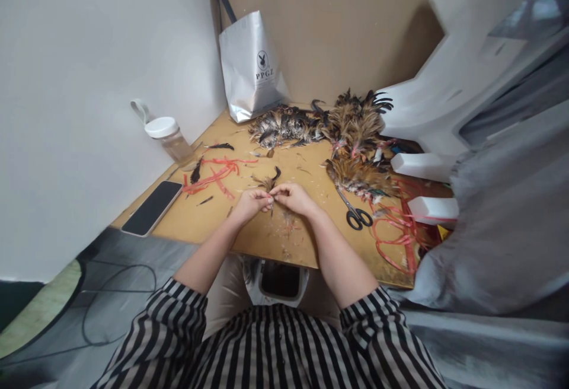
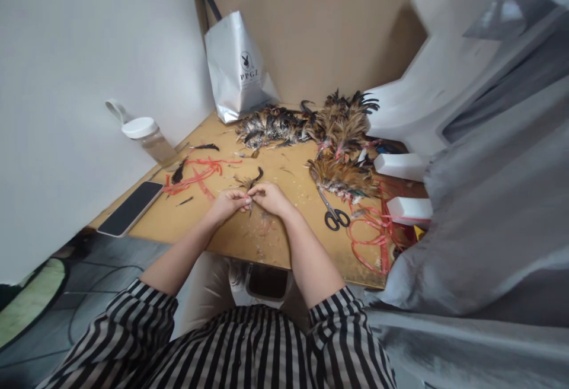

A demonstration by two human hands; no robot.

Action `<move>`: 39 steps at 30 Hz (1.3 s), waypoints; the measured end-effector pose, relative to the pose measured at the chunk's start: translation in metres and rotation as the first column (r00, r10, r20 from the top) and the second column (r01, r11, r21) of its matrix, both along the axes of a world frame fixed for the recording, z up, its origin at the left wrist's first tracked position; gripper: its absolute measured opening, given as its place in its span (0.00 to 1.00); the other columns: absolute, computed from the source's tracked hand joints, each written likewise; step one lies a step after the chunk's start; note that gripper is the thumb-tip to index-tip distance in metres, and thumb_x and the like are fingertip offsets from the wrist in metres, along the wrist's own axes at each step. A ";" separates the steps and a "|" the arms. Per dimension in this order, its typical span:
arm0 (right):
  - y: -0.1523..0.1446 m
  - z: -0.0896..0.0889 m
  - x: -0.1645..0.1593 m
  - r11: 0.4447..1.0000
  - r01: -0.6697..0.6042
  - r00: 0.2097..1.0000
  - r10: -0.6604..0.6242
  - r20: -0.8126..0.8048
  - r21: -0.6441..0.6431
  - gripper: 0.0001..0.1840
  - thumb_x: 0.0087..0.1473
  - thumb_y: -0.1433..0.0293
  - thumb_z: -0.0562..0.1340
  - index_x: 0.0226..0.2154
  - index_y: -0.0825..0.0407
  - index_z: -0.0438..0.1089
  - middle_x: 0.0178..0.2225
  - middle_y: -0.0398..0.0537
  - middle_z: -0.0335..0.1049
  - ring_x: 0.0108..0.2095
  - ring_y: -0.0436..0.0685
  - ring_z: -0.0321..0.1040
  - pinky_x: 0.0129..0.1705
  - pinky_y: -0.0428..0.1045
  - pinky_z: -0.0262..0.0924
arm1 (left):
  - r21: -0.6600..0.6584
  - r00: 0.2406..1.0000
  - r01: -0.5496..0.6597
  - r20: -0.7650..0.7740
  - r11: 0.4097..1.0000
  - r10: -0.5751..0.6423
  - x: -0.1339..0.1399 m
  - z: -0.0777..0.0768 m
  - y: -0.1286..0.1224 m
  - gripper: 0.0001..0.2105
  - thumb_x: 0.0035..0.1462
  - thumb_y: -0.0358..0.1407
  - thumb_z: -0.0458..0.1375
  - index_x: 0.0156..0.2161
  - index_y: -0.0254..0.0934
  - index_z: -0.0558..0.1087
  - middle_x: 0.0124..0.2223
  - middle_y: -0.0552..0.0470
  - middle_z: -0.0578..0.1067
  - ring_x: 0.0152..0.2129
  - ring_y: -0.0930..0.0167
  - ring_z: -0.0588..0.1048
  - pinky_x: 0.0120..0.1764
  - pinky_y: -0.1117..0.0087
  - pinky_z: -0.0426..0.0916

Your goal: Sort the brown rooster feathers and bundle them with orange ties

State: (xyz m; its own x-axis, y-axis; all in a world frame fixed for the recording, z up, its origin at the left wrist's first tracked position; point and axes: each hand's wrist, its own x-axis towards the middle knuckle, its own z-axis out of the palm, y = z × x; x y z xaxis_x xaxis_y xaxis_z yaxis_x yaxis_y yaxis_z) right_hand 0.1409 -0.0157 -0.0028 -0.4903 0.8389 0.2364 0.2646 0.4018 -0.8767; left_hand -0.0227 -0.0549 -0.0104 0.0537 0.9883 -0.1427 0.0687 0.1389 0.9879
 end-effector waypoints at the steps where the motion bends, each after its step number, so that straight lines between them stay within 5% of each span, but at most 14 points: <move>1: 0.000 -0.001 0.000 0.999 0.003 0.999 -0.005 0.047 0.045 0.11 0.41 0.73 0.60 0.31 0.51 0.74 0.26 0.43 0.67 0.27 0.49 0.60 0.31 0.45 0.54 | 0.000 1.000 0.009 -0.001 1.000 -0.009 0.000 0.000 0.000 0.13 0.35 0.40 0.65 0.24 0.32 0.71 0.19 0.53 0.72 0.16 0.77 0.69 0.23 0.75 0.65; 6: 0.000 -0.003 0.002 0.987 -0.017 0.984 -0.011 0.178 0.158 0.08 0.41 0.72 0.61 0.28 0.49 0.74 0.25 0.44 0.67 0.28 0.50 0.60 0.33 0.46 0.54 | 0.003 1.000 0.029 0.004 1.000 -0.029 -0.001 0.000 -0.001 0.13 0.35 0.40 0.65 0.25 0.32 0.71 0.20 0.52 0.73 0.17 0.76 0.70 0.23 0.75 0.66; 17: 0.006 -0.010 0.002 0.995 -0.091 0.989 0.085 0.119 0.046 0.07 0.44 0.71 0.59 0.25 0.52 0.73 0.24 0.43 0.71 0.25 0.49 0.63 0.30 0.44 0.54 | -0.040 1.000 0.009 0.028 0.999 -0.008 -0.001 0.006 -0.002 0.12 0.35 0.36 0.65 0.24 0.31 0.70 0.19 0.52 0.73 0.17 0.76 0.71 0.22 0.76 0.66; 31: 0.003 -0.001 0.002 0.979 -0.135 0.984 0.114 0.140 0.155 0.05 0.44 0.70 0.61 0.22 0.53 0.72 0.24 0.45 0.68 0.30 0.51 0.61 0.34 0.46 0.54 | -0.172 0.987 0.014 0.162 0.985 0.015 -0.007 0.009 0.007 0.12 0.33 0.32 0.66 0.26 0.29 0.71 0.20 0.51 0.72 0.18 0.77 0.71 0.23 0.78 0.64; 39: -0.002 -0.001 -0.004 1.000 -0.023 0.981 0.019 0.193 0.018 0.12 0.46 0.69 0.56 0.29 0.55 0.73 0.24 0.44 0.70 0.24 0.48 0.61 0.27 0.43 0.51 | -0.093 0.998 0.034 0.057 0.995 -0.029 -0.003 0.012 0.002 0.11 0.33 0.31 0.65 0.26 0.30 0.71 0.22 0.51 0.73 0.19 0.76 0.70 0.23 0.77 0.62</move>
State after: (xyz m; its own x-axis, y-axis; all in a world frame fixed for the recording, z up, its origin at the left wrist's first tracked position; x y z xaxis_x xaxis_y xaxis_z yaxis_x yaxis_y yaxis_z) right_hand 0.1373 -0.0173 -0.0037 -0.5455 0.8241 0.1529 0.4190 0.4261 -0.8018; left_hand -0.0252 -0.0533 0.0020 0.0953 0.9683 -0.2309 0.0200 0.2301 0.9730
